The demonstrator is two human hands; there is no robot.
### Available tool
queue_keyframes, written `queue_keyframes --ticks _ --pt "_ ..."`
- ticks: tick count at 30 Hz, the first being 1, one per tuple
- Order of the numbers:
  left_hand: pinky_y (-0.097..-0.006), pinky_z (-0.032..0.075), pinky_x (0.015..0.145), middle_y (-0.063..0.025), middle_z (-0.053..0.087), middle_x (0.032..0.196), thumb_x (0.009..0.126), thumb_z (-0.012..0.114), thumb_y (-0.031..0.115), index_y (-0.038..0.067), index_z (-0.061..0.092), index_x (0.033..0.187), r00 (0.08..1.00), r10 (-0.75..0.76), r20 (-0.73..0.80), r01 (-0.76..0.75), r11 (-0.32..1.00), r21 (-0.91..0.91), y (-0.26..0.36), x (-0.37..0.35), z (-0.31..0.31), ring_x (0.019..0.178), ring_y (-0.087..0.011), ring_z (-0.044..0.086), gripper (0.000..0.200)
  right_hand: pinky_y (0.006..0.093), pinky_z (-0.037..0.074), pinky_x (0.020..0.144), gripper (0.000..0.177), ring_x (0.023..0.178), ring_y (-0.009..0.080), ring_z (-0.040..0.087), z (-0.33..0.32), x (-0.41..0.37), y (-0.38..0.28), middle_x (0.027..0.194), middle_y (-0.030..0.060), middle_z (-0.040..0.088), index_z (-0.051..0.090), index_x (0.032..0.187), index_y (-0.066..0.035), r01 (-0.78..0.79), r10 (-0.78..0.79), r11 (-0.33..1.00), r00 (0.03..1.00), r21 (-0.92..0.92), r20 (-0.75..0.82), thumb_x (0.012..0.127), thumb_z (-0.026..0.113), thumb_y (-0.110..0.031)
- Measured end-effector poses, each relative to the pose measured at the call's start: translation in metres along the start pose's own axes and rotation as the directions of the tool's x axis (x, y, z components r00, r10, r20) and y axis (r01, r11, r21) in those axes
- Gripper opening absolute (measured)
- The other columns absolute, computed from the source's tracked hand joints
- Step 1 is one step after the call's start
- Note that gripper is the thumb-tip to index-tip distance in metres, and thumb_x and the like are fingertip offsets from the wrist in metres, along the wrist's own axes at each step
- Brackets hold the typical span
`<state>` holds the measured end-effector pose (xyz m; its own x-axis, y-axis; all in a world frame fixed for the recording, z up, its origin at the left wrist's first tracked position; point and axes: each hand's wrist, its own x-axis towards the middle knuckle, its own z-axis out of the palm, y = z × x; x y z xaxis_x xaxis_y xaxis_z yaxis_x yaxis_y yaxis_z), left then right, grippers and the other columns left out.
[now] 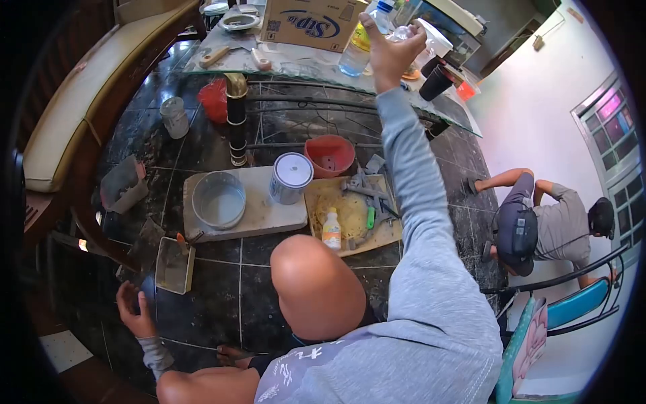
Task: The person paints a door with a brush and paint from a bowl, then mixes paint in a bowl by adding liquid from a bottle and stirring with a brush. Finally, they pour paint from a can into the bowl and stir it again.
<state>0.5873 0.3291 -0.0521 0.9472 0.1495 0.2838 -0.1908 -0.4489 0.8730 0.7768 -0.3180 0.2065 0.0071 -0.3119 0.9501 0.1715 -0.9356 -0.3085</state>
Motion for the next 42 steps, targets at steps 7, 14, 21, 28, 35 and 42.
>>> queue_keyframes --ticks 7,14,21,28,35,42 --pt "-0.0312 0.049 0.084 -0.0137 0.068 0.106 0.086 0.064 0.000 -0.003 0.064 0.109 0.894 0.416 0.166 -0.431 0.900 0.065 0.165 0.094 0.004 0.089 -0.0176 0.064 0.023 0.0375 0.053 0.086 0.083 0.096 0.0228 0.064 0.065 0.013 0.147 0.111 0.0132 0.065 0.051 0.131 0.003 -0.281 0.209 0.959 0.792 0.040 0.573 0.070 0.088 -0.039" --pt "-0.0312 0.050 0.080 -0.0093 0.063 0.101 0.093 0.067 0.017 0.002 0.063 0.112 0.766 0.523 0.375 -0.600 0.791 0.120 0.222 0.148 -0.020 0.093 -0.0187 0.063 0.025 0.0339 0.059 0.085 0.041 0.095 0.0189 0.069 0.007 0.049 0.007 0.111 0.0132 0.069 0.065 0.117 0.000 -0.058 -0.143 0.921 0.870 0.386 0.471 0.082 0.082 -0.012" --pt "-0.0350 0.050 0.075 -0.0099 0.060 0.099 0.092 0.067 0.024 0.004 0.061 0.113 0.389 0.865 0.317 -0.918 0.394 0.049 0.244 0.147 0.033 0.088 -0.0238 0.063 0.030 0.0374 0.051 0.096 0.084 0.105 0.0234 0.065 -0.073 -0.127 -0.211 0.120 0.0126 0.062 0.048 0.135 -0.001 -0.298 -0.336 0.868 0.238 0.397 0.911 0.063 0.087 -0.022" --pt "-0.0375 0.051 0.072 -0.0088 0.054 0.097 0.086 0.069 0.031 0.007 0.057 0.112 0.362 0.674 0.644 -0.913 0.394 0.100 0.142 0.102 0.027 0.085 -0.0278 0.062 0.037 0.0343 0.051 0.093 0.081 0.102 0.0190 0.064 -0.075 -0.264 -0.286 0.109 0.0123 0.066 0.049 0.131 -0.001 -0.777 -0.554 0.574 -0.136 0.258 0.821 0.063 0.088 -0.023" --pt "-0.0372 0.056 0.062 -0.0116 0.061 0.073 0.096 0.059 0.038 0.006 0.061 0.109 0.513 0.463 0.723 -0.832 0.477 0.285 0.058 0.088 0.051 0.068 -0.0315 0.066 0.035 0.0357 0.050 0.095 0.078 0.105 0.0243 0.067 -0.104 -0.324 -0.303 0.111 0.0179 0.068 0.047 0.132 -0.002 -0.768 -0.351 0.640 -0.271 0.019 0.896 0.066 0.084 -0.021" --pt "-0.0462 0.053 0.069 -0.0171 0.066 0.079 0.098 0.054 0.035 0.003 0.063 0.103 0.767 -0.356 0.533 0.282 0.934 0.218 0.036 0.128 0.067 0.070 -0.0398 0.065 0.034 0.0385 0.050 0.096 0.076 0.107 0.0281 0.067 -0.106 -0.360 -0.275 0.113 0.0178 0.067 0.046 0.131 -0.005 -0.732 -0.349 0.681 -0.313 0.010 0.883 0.067 0.083 -0.022"
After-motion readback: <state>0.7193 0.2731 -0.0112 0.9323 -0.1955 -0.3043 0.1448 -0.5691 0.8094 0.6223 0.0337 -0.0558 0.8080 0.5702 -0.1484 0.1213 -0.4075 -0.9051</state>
